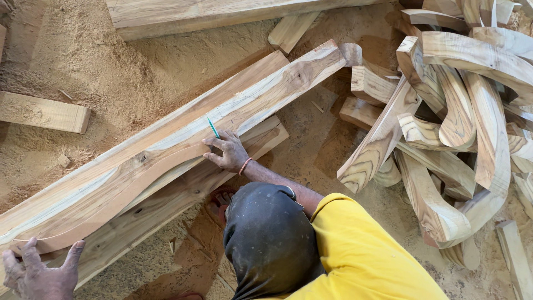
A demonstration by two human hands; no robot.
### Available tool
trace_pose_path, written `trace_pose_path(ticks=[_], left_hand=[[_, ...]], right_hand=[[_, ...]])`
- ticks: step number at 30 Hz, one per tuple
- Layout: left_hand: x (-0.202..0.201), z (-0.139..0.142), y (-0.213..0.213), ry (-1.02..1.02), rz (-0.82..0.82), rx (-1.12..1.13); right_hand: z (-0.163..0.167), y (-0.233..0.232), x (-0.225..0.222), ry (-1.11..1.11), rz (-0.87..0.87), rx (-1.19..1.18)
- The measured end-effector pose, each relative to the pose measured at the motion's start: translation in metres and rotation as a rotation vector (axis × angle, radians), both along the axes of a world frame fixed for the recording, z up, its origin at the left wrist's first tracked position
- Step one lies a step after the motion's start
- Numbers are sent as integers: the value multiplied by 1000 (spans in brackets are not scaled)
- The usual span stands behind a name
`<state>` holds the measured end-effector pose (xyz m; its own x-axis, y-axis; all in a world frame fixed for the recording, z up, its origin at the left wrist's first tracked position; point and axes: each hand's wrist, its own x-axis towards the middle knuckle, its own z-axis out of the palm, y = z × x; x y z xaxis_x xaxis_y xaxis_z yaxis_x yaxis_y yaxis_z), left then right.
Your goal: The person sits on the ground and holds a curved wooden template against a long wooden plank, using a green marker to trace the template's shape onto the plank. They reposition the template and the plank several times and continue tracing along the curved edge.
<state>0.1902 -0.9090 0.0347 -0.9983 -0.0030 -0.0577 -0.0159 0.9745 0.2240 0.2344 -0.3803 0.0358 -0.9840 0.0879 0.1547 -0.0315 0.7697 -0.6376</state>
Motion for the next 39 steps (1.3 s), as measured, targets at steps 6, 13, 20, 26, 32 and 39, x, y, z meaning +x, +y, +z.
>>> trace_pose_path(ticks=[6, 13, 20, 26, 32, 39], left_hand=[[-2, 2, -1, 51, -46, 77], [-1, 3, 0, -52, 37, 68], [-1, 5, 1, -64, 36, 59], [0, 7, 3, -59, 25, 46], [0, 10, 6, -57, 26, 42], [-11, 14, 24, 113, -65, 198]], right_hand=[[0, -3, -2, 4, 2, -6], [1, -1, -3, -1, 2, -10], [1, -1, -2, 24, 3, 6], [-2, 0, -2, -6, 8, 2], [-3, 1, -3, -31, 20, 1], [5, 13, -16, 199, 37, -82]])
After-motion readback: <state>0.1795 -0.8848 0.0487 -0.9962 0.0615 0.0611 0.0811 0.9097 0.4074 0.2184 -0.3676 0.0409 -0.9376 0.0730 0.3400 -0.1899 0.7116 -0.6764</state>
